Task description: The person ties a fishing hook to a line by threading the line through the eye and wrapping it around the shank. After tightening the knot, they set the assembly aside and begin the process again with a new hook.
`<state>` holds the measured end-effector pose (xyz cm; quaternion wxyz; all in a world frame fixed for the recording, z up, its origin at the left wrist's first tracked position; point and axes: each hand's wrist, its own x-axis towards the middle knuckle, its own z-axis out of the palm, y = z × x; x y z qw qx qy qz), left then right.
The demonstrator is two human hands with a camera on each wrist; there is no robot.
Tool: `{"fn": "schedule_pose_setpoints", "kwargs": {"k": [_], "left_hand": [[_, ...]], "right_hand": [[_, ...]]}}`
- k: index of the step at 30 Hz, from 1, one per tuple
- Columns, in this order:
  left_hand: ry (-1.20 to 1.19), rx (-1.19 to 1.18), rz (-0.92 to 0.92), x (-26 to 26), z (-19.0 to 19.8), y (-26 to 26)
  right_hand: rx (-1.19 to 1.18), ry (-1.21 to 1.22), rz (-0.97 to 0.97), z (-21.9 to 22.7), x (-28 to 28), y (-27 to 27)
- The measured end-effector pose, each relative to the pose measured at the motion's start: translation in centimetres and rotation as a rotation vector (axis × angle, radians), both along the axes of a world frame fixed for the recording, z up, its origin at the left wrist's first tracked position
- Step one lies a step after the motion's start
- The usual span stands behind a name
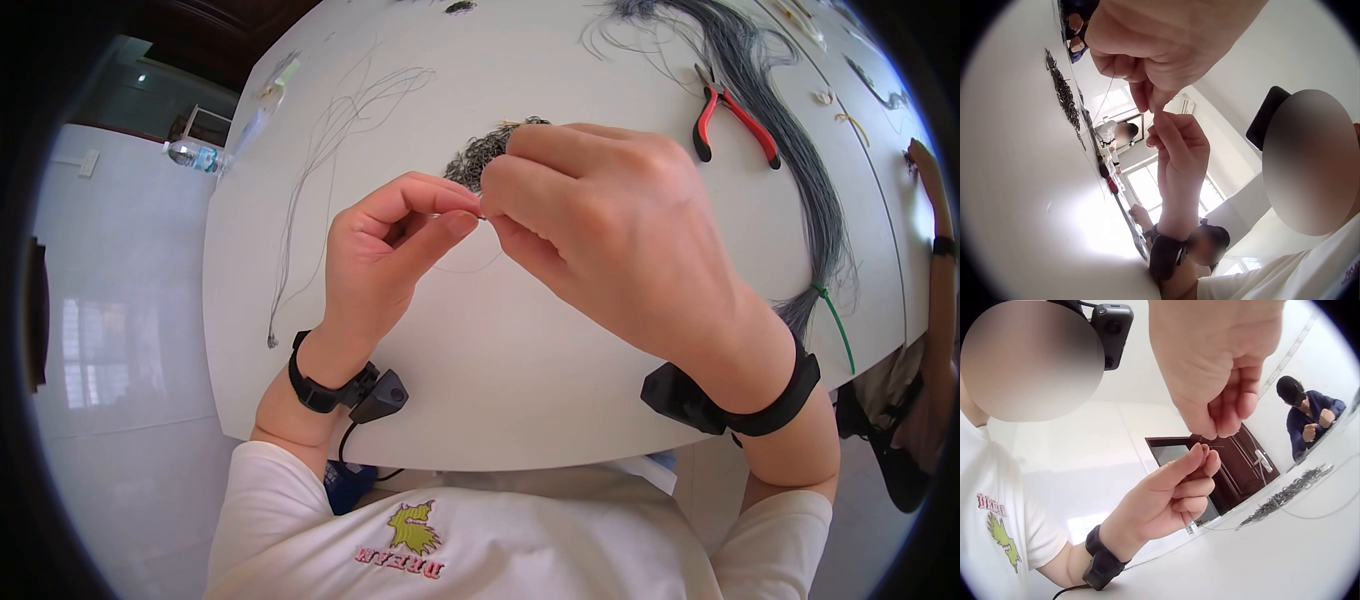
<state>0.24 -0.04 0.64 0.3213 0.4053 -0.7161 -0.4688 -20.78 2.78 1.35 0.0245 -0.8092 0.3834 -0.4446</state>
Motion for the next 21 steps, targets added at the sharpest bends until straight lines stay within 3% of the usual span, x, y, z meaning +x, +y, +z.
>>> {"fn": "schedule_pose_setpoints", "kwargs": {"k": [15,21], "left_hand": [[-0.058,-0.079,0.007,0.0,-0.3,0.0],[-0.052,0.036,0.026,0.2,-0.3,-0.2]], "right_hand": [[0.000,0.066,0.038,-0.6,-0.2,-0.2],[0.334,-0.035,0.010,0.5,-0.4,0.3]]}}
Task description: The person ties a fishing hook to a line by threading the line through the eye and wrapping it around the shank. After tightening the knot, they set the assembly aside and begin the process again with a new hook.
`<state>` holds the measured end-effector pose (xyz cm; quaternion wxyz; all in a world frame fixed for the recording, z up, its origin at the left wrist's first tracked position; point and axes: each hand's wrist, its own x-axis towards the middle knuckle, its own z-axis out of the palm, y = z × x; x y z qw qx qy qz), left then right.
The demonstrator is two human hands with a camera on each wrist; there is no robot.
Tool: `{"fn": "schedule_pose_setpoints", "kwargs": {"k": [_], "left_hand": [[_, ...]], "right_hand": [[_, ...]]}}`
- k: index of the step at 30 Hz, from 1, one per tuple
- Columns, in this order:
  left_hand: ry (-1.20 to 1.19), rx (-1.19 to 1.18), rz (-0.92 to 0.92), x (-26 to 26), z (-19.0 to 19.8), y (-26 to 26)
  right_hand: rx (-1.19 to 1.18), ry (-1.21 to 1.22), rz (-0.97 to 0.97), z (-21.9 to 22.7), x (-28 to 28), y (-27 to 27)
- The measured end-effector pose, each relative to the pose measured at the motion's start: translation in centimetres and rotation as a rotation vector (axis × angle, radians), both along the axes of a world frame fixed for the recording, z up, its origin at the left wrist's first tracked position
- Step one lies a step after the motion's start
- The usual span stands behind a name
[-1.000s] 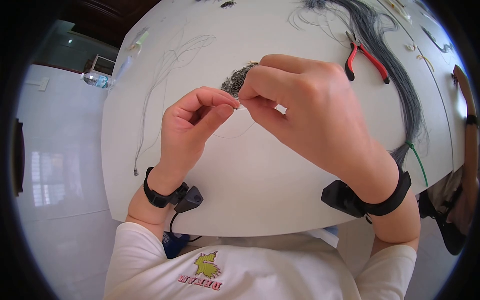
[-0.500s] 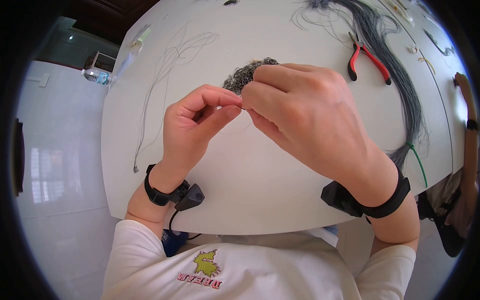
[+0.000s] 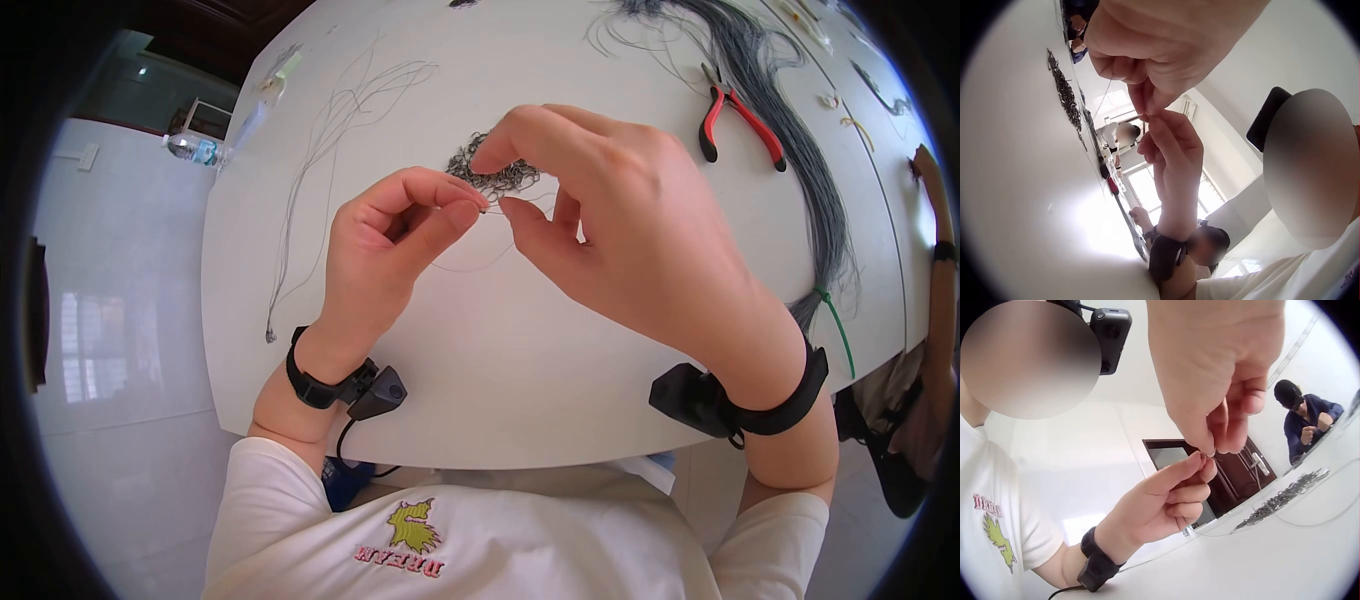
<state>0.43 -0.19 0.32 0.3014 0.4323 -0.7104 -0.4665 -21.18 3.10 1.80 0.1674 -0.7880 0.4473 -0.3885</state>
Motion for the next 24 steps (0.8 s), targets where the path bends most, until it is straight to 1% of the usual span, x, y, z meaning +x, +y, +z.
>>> {"fn": "schedule_pose_setpoints", "kwargs": {"k": [2,3,5,9,11,12,14,18,20,24], "left_hand": [[0.031,0.051,0.013,-0.1,0.1,0.1],[0.031,0.051,0.015,-0.1,0.2,0.1],[0.056,0.091,0.019,-0.2,0.2,0.1],[0.062,0.107,0.023,-0.2,0.1,0.2],[0.106,0.136,0.019,-0.2,0.1,0.2],[0.107,0.136,0.020,-0.3,0.2,0.2],[0.156,0.193,0.024,-0.4,0.4,0.3],[0.229,0.217,0.023,-0.5,0.2,0.3],[0.258,0.240,0.026,-0.5,0.2,0.4],[0.279,0.240,0.032,-0.5,0.2,0.4]], "right_hand": [[0.126,-0.109,0.021,0.2,0.2,0.2],[0.126,-0.109,0.023,0.1,0.3,0.2],[0.211,-0.198,0.027,-0.3,0.5,0.2],[0.194,-0.239,0.033,-0.7,0.9,0.1],[0.115,-0.192,0.027,-1.1,1.1,0.0],[0.115,-0.192,0.027,-1.3,1.2,-0.1],[0.022,-0.128,0.011,-1.6,1.3,-0.1],[-0.057,-0.043,-0.033,-1.9,1.4,-0.2],[-0.232,-0.020,-0.043,-2.3,1.5,-0.4],[-0.260,0.020,-0.050,-2.1,1.5,-0.2]]}}
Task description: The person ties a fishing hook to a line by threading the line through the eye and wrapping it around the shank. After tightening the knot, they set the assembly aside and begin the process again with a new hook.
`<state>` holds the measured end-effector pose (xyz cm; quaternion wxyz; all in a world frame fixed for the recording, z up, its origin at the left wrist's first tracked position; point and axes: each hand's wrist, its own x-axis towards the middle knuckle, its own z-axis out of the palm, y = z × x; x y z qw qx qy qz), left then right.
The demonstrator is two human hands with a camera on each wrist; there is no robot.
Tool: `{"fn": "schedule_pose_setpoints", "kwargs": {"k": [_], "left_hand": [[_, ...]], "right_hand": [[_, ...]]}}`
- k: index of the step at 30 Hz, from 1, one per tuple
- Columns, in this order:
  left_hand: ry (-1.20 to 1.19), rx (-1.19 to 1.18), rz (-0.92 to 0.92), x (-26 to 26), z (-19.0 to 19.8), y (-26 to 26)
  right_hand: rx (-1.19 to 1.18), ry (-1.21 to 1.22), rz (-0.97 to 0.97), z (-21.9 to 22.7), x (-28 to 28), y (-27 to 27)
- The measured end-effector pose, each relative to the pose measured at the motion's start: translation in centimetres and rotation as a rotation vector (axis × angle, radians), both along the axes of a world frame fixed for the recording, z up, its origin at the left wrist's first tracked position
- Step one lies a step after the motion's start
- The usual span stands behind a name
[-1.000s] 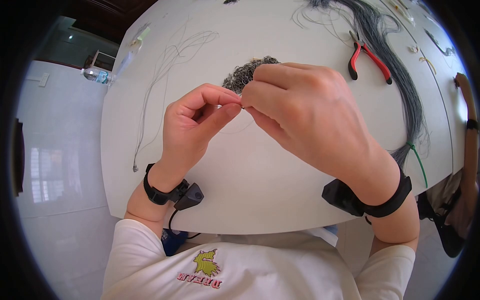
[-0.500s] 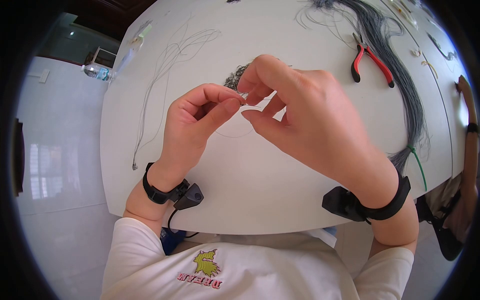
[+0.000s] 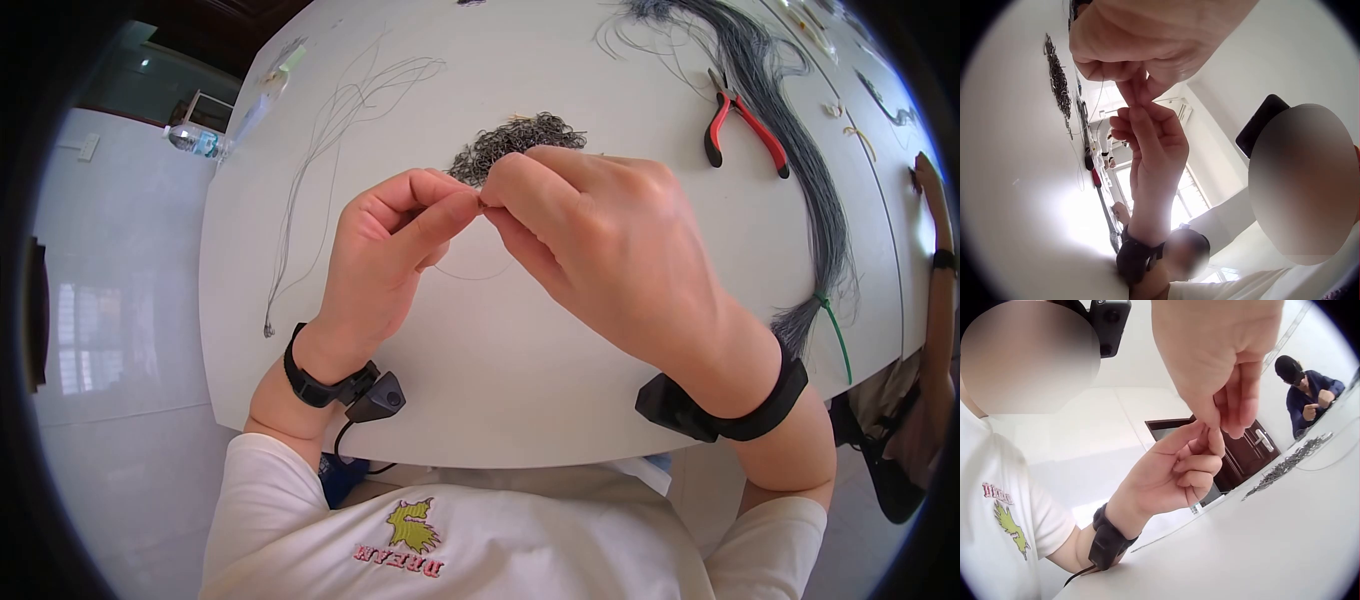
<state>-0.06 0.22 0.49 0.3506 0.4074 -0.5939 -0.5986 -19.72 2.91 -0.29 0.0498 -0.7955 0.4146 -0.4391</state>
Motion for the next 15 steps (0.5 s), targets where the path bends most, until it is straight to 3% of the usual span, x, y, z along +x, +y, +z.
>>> {"fn": "schedule_pose_setpoints", "kwargs": {"k": [15], "left_hand": [[-0.044,-0.028,-0.017,-0.24,-0.07,0.04]], "right_hand": [[-0.006,0.050,0.031,0.53,-0.42,-0.04]]}}
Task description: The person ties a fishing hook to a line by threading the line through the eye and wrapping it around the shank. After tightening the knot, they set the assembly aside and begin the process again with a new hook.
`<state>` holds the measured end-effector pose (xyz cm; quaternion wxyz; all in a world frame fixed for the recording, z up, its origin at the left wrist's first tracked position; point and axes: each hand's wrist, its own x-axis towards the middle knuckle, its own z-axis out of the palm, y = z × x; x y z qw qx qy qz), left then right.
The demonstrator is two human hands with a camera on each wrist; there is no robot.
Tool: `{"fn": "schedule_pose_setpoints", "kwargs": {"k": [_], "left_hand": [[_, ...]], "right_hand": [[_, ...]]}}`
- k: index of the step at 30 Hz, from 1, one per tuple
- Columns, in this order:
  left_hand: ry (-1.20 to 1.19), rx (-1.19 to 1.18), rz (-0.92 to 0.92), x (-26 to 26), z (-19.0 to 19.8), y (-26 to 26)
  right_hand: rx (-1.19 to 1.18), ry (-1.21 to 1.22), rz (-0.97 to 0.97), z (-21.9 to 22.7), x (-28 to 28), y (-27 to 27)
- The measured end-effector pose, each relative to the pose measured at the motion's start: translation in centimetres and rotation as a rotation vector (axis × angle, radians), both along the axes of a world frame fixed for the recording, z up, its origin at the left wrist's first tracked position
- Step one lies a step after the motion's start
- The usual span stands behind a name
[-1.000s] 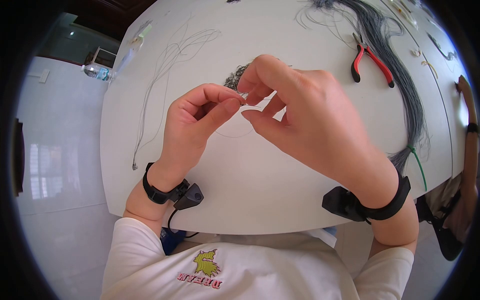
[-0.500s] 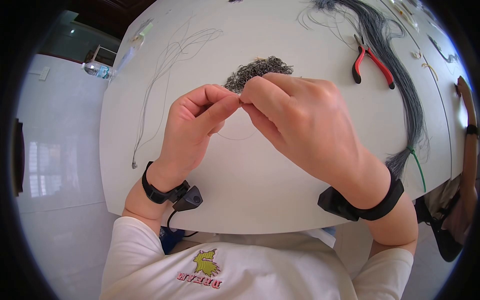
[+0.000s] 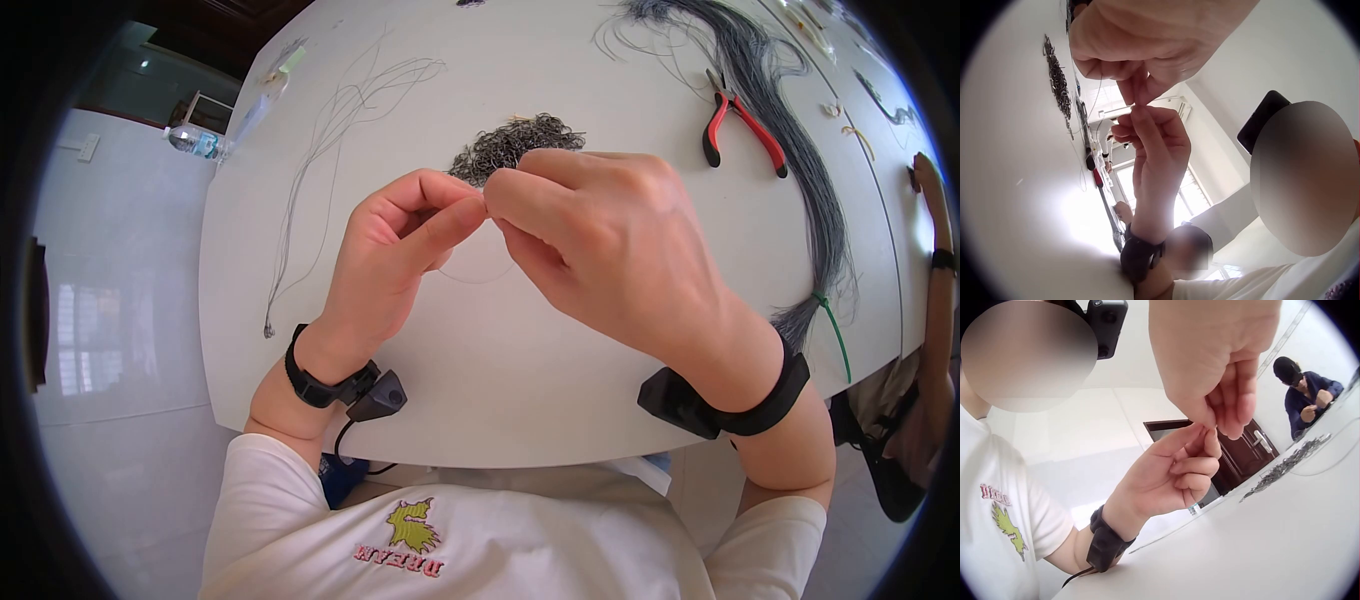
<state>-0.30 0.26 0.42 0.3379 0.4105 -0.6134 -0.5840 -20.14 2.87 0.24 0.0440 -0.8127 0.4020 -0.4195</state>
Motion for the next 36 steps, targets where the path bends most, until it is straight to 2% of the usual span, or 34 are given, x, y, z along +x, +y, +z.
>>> {"fn": "schedule_pose_setpoints", "kwargs": {"k": [6,9,11,17,21,23,29,33,36], "left_hand": [[0.071,0.124,-0.106,0.6,0.3,-0.6],[0.109,0.046,-0.109,0.1,0.2,-0.4],[-0.029,-0.057,-0.089,0.1,0.2,-0.3],[-0.164,-0.058,-0.064,0.4,0.3,-0.4],[-0.159,-0.050,-0.065,0.4,0.1,-0.5],[-0.065,-0.086,-0.041,0.2,-0.4,-0.5],[-0.099,-0.105,-0.089,0.7,-0.5,-1.0],[-0.098,-0.067,-0.084,0.7,-0.1,-0.9],[-0.102,0.048,-0.094,0.6,0.7,-0.7]], "right_hand": [[0.003,0.023,0.015,0.1,-0.3,-0.2],[0.017,0.013,0.035,0.2,-0.3,-0.1],[0.023,0.048,0.024,0.2,-0.3,-0.1],[0.012,0.042,0.022,0.1,-0.2,-0.1],[0.013,0.040,0.025,0.1,-0.2,-0.1],[0.012,0.056,0.024,0.1,-0.2,0.0],[0.013,0.063,0.034,0.1,-0.1,-0.1],[0.002,0.062,0.031,0.1,-0.1,-0.2],[-0.001,0.074,0.026,0.1,-0.1,-0.1]]}}
